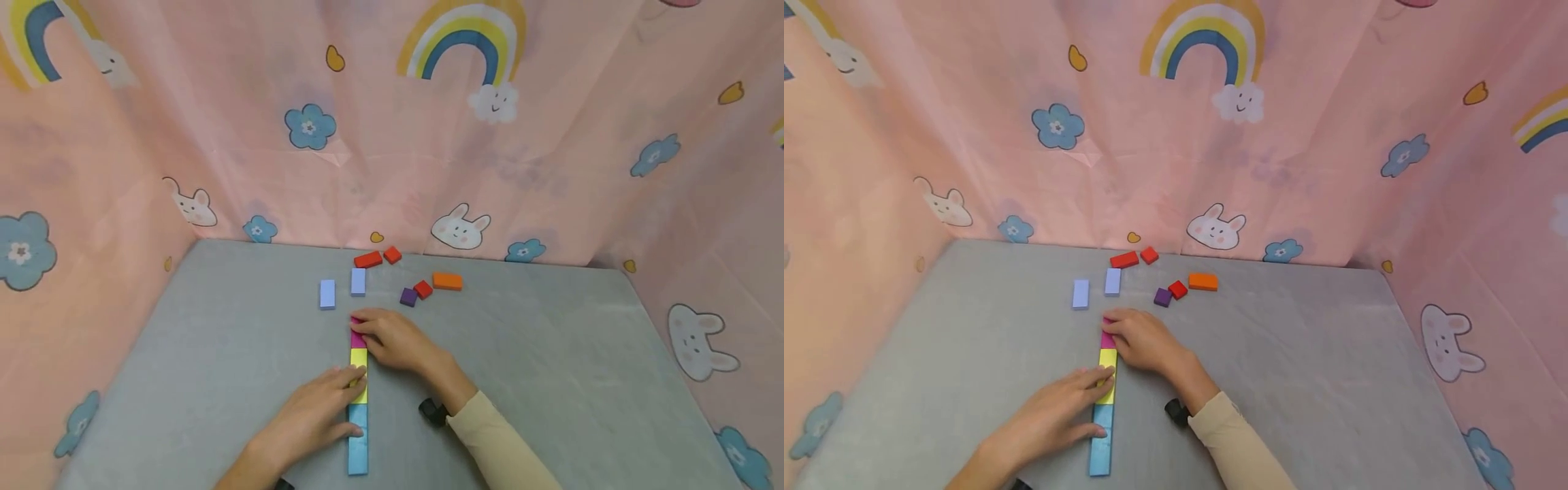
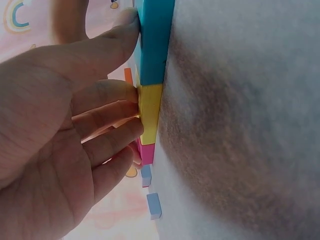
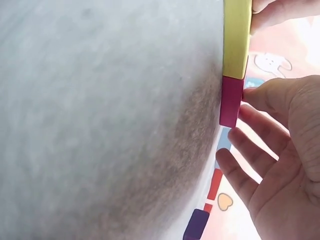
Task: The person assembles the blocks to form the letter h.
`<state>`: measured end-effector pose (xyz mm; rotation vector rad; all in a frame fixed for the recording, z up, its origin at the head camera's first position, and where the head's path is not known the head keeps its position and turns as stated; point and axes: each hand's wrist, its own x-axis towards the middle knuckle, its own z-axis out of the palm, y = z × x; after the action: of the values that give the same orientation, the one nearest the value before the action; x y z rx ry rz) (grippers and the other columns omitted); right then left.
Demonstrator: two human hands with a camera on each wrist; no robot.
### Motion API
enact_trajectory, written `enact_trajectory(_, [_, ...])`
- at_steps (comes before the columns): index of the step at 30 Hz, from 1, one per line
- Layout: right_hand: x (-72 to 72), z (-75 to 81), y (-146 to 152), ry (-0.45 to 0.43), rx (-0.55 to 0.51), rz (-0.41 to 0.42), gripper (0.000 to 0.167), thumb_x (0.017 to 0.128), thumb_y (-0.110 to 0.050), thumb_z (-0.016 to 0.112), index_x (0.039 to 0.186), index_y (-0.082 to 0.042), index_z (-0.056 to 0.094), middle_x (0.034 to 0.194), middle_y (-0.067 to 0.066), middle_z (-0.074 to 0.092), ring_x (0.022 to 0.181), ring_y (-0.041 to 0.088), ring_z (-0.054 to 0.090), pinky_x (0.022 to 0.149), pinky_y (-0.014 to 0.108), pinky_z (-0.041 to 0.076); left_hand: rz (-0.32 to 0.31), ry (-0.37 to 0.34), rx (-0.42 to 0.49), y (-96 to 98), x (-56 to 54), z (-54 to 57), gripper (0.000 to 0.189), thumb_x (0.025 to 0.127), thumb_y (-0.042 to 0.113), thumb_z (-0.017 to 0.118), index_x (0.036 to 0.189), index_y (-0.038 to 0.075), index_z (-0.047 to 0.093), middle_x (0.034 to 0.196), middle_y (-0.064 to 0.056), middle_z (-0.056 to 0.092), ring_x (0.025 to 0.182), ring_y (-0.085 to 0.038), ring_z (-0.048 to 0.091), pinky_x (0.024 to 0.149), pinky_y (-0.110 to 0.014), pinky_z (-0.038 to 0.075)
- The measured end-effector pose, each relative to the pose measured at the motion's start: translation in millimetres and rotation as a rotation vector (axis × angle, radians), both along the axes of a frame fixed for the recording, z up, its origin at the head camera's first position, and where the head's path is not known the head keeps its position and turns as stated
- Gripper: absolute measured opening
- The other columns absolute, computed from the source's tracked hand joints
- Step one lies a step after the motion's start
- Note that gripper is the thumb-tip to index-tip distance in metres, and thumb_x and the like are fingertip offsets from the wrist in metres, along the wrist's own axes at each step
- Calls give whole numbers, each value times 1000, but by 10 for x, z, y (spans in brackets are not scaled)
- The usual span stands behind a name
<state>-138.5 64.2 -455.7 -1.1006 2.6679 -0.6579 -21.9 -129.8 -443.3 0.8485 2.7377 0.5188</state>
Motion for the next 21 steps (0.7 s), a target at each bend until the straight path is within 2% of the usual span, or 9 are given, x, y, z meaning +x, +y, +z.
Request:
enact_trajectory(10, [-22,-10,15,15,-49,-59,38,104,-15,67,141,-9,69,151,6,65,143,25,60,120,44,51,11,-43,-2,19,-9,-1,74,84,41,88,145,5,65,157,-8,58,146,-28,56,122,-48,48])
enact_trajectory(17, [-152,21,10,67,-54,-138,45,103,-17,68,147,-9,64,153,7,63,145,27,58,123,47,48,6,-27,-3,17,0,-3,74,84,40,89,145,5,65,157,-8,58,145,-27,56,122,-46,48])
enact_trajectory(21, [-232,29,0,63,-41,-157,49,102,-20,70,149,-9,61,156,8,60,148,28,55,124,48,47,13,-30,-1,18,-1,-11,75,83,39,90,145,5,65,157,-8,58,145,-27,56,122,-46,49])
